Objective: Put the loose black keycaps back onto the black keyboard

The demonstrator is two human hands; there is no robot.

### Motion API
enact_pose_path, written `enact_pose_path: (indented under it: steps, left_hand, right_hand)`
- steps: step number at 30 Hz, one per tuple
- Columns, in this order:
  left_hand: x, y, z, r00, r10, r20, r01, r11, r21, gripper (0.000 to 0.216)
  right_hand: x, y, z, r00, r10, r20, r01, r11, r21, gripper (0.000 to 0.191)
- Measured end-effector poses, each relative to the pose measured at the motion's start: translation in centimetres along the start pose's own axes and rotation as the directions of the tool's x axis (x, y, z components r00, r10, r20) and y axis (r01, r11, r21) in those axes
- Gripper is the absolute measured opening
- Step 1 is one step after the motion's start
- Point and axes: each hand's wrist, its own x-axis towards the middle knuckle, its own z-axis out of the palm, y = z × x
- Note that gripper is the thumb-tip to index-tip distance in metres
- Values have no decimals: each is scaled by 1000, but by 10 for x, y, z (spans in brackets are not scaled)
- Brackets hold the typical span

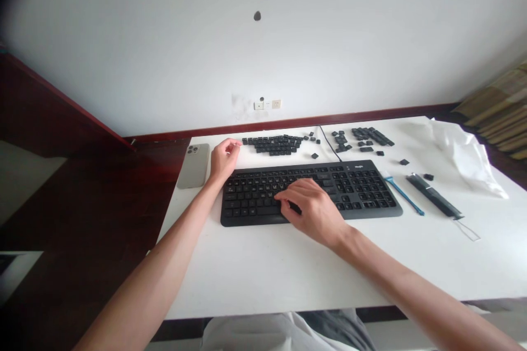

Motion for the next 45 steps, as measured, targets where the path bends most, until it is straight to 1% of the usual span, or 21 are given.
enact_pose_path:
  steps: [2, 4, 6, 8, 11, 15, 18, 23, 26, 30, 35, 37, 39, 40, 41, 42, 45]
  left_hand:
    - [0, 0, 0, 1000, -2, -3, 2, 1000, -1, 17]
    - [0, 1, -1, 1000, -3, -3, 3, 1000, 1, 17]
    - [0, 1, -1, 1000, -3, 1, 3, 1000, -4, 17]
    - [-1, 2, -1, 1000, -8, 2, 8, 1000, -13, 16]
    - [-1, 3, -2, 1000, -15, 3, 15, 1000, -20, 17]
    - [-2, 4, -3, 1000, -8, 11, 8, 1000, -25, 18]
    - [-2, 5, -4, 1000, -11, 14, 11, 1000, -26, 18]
    - [-2, 4, -3, 1000, -12, 9, 12, 1000, -19, 16]
    - [-1, 5, -3, 1000, -10, -2, 10, 1000, -20, 16]
    - [-1, 6, -3, 1000, -20, 1, 20, 1000, -21, 17]
    - [-1, 4, -2, 1000, -5, 0, 5, 1000, -25, 17]
    - [0, 2, -1, 1000, -4, -3, 4, 1000, -24, 17]
    - [0, 1, -1, 1000, -8, -2, 8, 1000, -16, 17]
    - [1, 1, -1, 1000, -12, -4, 12, 1000, -9, 18]
    - [1, 0, -1, 1000, -14, -9, 14, 1000, -2, 18]
    - [1, 0, -1, 1000, -12, -13, 12, 1000, 5, 17]
    - [0, 1, -1, 1000, 16, -14, -16, 1000, 8, 16]
  right_hand:
    - [12, 11, -10, 998, 34, -51, -35, 999, -21, 21]
    - [27, 23, -19, 995, 69, -69, -73, 996, -57, 23]
    - [43, 37, -24, 996, 78, -53, -83, 992, -99, 23]
    - [59, 50, -24, 998, 65, -17, -67, 987, -143, 23]
    - [80, 65, -15, 998, 48, 45, -38, 980, -195, 22]
    - [97, 72, 2, 994, 49, 96, -27, 975, -219, 19]
    - [103, 74, 13, 991, 66, 121, -37, 972, -231, 17]
    - [105, 76, 27, 987, 79, 140, -31, 948, -316, 14]
    - [106, 75, 32, 986, 81, 146, -28, 943, -332, 11]
    - [109, 73, 36, 983, 64, 173, -19, 967, -253, 10]
    - [113, 68, 35, 969, 153, 193, -114, 974, -196, 12]
    - [112, 60, 28, 974, 162, 161, -140, 980, -138, 16]
    - [105, 47, 14, 984, 133, 120, -129, 991, -44, 24]
    - [100, 39, 5, 987, 112, 119, -113, 994, 3, 28]
    - [93, 31, -4, 986, 90, 139, -96, 995, 40, 30]
    - [85, 23, -13, 981, 72, 182, -84, 995, 61, 31]
    - [59, 5, -34, 956, 51, 289, -69, 996, 55, 31]
